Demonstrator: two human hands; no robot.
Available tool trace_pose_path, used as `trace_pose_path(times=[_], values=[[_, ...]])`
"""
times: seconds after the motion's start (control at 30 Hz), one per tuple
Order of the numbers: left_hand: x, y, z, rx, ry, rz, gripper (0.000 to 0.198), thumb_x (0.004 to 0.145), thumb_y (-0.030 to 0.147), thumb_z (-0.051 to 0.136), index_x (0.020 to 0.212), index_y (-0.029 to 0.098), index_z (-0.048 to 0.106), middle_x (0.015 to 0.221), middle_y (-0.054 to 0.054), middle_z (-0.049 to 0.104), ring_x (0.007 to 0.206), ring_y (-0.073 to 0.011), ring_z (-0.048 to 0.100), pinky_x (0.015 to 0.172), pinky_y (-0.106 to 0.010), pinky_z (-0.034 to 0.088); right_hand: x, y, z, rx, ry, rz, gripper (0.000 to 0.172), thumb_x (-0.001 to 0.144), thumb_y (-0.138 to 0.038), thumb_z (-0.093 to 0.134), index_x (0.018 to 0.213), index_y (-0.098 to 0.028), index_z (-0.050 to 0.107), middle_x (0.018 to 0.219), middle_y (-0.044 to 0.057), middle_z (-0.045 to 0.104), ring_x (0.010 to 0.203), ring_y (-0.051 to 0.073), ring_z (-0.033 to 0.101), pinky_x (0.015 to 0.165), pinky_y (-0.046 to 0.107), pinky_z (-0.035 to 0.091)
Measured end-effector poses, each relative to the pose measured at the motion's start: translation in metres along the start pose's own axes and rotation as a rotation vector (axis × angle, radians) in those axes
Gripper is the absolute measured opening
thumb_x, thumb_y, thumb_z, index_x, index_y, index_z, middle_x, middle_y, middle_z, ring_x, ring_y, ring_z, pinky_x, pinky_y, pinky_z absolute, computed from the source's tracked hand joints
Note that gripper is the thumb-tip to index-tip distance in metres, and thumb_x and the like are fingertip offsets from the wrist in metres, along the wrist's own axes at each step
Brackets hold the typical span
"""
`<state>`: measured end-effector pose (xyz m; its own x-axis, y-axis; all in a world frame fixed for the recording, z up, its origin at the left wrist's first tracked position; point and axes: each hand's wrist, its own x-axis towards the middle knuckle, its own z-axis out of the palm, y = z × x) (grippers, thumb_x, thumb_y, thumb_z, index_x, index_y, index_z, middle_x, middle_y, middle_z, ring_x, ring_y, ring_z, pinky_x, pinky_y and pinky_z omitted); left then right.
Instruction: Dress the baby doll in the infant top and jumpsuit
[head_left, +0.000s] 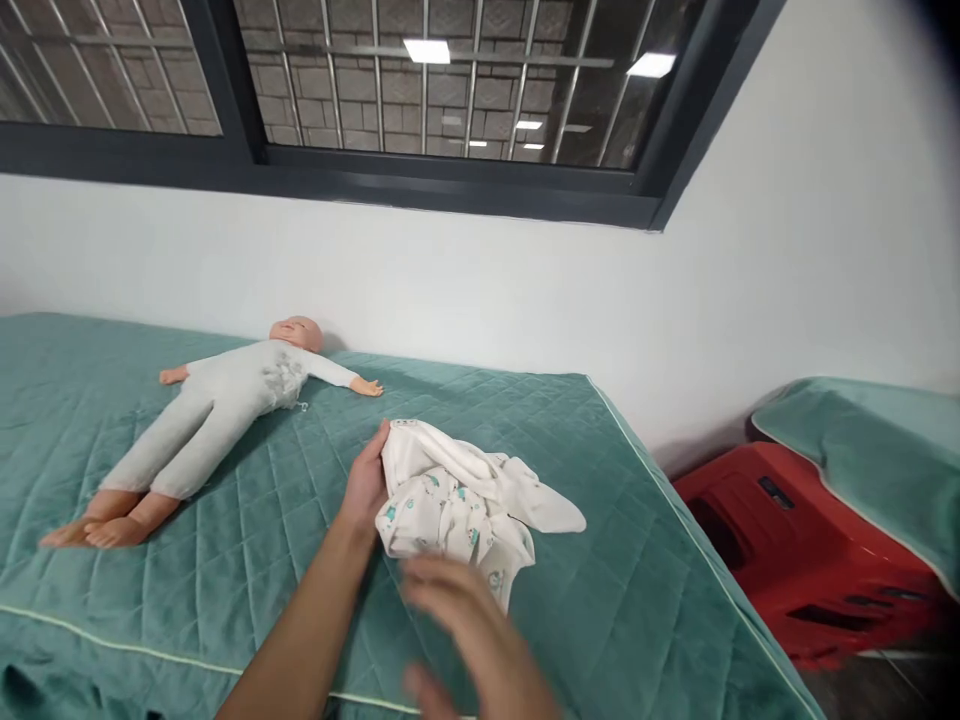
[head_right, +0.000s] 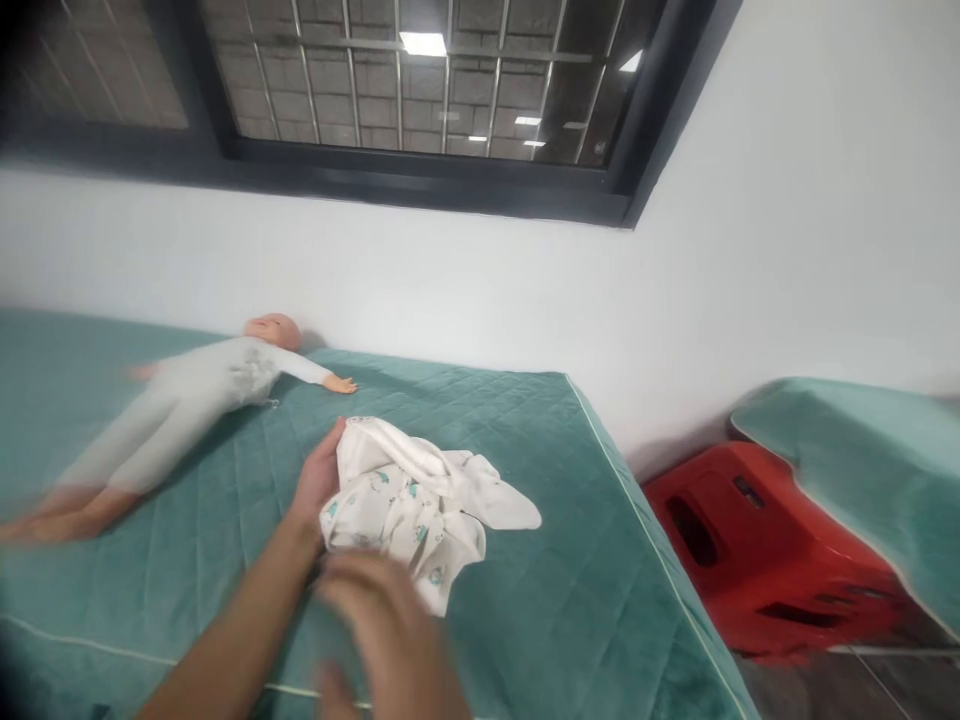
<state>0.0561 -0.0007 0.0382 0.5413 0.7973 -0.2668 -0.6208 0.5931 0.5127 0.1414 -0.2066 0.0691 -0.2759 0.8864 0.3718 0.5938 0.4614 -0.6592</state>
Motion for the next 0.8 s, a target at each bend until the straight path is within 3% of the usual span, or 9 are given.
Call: trace_pose_path(times=[0.1, 0.23, 0.3, 0.4, 0.47, 0.53, 0.6, 0.67, 0.8], values=[[-0.005, 0.005, -0.005, -0.052, -0.001, 0.031, 0.032, 0.088, 0.044, 0.059, 0.098, 0.015, 0.068, 0.09, -0.008, 0.074, 0.093, -0.0276, 0.071, 0.089, -0.044, 0.056, 0.014, 0.041, -0.002, -0.279, 0.132, 0.252, 0.064, 0.082, -0.019, 0.064, 0.142, -0.023, 0.043, 0.155, 0.011, 0.036, 0.146, 0.035, 0.025, 0.115, 0.062, 0.028], [0.008, 0.01, -0.019, -0.151, 0.029, 0.142, 0.02, 0.09, 0.032, 0.059, 0.097, 0.015, 0.066, 0.091, -0.006, 0.073, 0.09, -0.0225, 0.071, 0.093, -0.04, 0.055, 0.028, 0.074, -0.008, -0.405, 0.112, 0.296, 0.036, 0.076, -0.008, 0.061, 0.11, -0.021, 0.062, 0.15, 0.008, 0.045, 0.143, 0.032, 0.033, 0.117, 0.058, 0.026], [0.016, 0.016, -0.03, -0.202, 0.088, 0.217, 0.017, 0.091, 0.029, 0.058, 0.095, 0.015, 0.066, 0.091, -0.005, 0.073, 0.089, -0.0203, 0.071, 0.093, -0.038, 0.055, 0.031, 0.078, -0.021, -0.268, 0.156, 0.293, 0.024, 0.077, -0.008, 0.058, 0.096, -0.022, 0.063, 0.142, 0.007, 0.054, 0.135, 0.029, 0.044, 0.114, 0.053, 0.032], [0.021, 0.025, -0.044, -0.249, 0.203, 0.318, 0.016, 0.092, 0.028, 0.056, 0.095, 0.015, 0.066, 0.091, -0.005, 0.073, 0.091, -0.0193, 0.07, 0.092, -0.037, 0.055, 0.028, 0.075, -0.052, 0.131, 0.285, 0.39, 0.004, 0.081, -0.023, 0.061, 0.085, -0.02, 0.061, 0.134, 0.008, 0.06, 0.12, 0.027, 0.058, 0.101, 0.044, 0.047], [0.019, 0.028, -0.049, -0.245, 0.256, 0.377, 0.016, 0.092, 0.029, 0.057, 0.096, 0.016, 0.066, 0.092, -0.004, 0.073, 0.092, -0.019, 0.07, 0.091, -0.035, 0.055, 0.02, 0.075, -0.078, 0.341, 0.398, 0.508, 0.017, 0.083, -0.036, 0.061, 0.086, -0.019, 0.06, 0.126, 0.01, 0.064, 0.107, 0.026, 0.065, 0.088, 0.038, 0.054], [0.015, 0.027, -0.049, -0.205, 0.276, 0.439, 0.015, 0.09, 0.029, 0.06, 0.097, 0.018, 0.067, 0.096, -0.003, 0.073, 0.093, -0.0185, 0.069, 0.089, -0.033, 0.056, 0.008, 0.077, -0.103, 0.359, 0.561, 0.642, 0.031, 0.079, -0.045, 0.064, 0.095, -0.02, 0.062, 0.105, 0.01, 0.071, 0.086, 0.025, 0.069, 0.07, 0.035, 0.056], [0.012, 0.024, -0.048, -0.151, 0.262, 0.487, 0.012, 0.088, 0.027, 0.064, 0.097, 0.019, 0.067, 0.098, -0.002, 0.073, 0.092, -0.0177, 0.069, 0.086, -0.031, 0.057, -0.006, 0.079, -0.128, 0.255, 0.765, 0.727, 0.041, 0.074, -0.052, 0.065, 0.1, -0.02, 0.063, 0.09, 0.01, 0.071, 0.069, 0.025, 0.066, 0.057, 0.035, 0.052], [0.011, 0.021, -0.046, -0.112, 0.238, 0.506, 0.011, 0.085, 0.024, 0.066, 0.095, 0.02, 0.067, 0.097, -0.001, 0.072, 0.09, -0.0169, 0.069, 0.082, -0.029, 0.057, -0.02, 0.079, -0.15, 0.103, 0.889, 0.77, 0.045, 0.072, -0.054, 0.067, 0.101, -0.02, 0.065, 0.088, 0.012, 0.07, 0.068, 0.025, 0.065, 0.053, 0.035, 0.049], [0.012, 0.018, -0.047, -0.093, 0.228, 0.495, 0.014, 0.084, 0.023, 0.067, 0.097, 0.019, 0.067, 0.099, -0.002, 0.073, 0.091, -0.0177, 0.069, 0.081, -0.029, 0.057, -0.054, 0.091, -0.178, -0.332, 0.838, 0.698, 0.044, 0.075, -0.051, 0.066, 0.112, -0.028, 0.066, 0.115, 0.011, 0.068, 0.089, 0.026, 0.065, 0.066, 0.036, 0.049]])
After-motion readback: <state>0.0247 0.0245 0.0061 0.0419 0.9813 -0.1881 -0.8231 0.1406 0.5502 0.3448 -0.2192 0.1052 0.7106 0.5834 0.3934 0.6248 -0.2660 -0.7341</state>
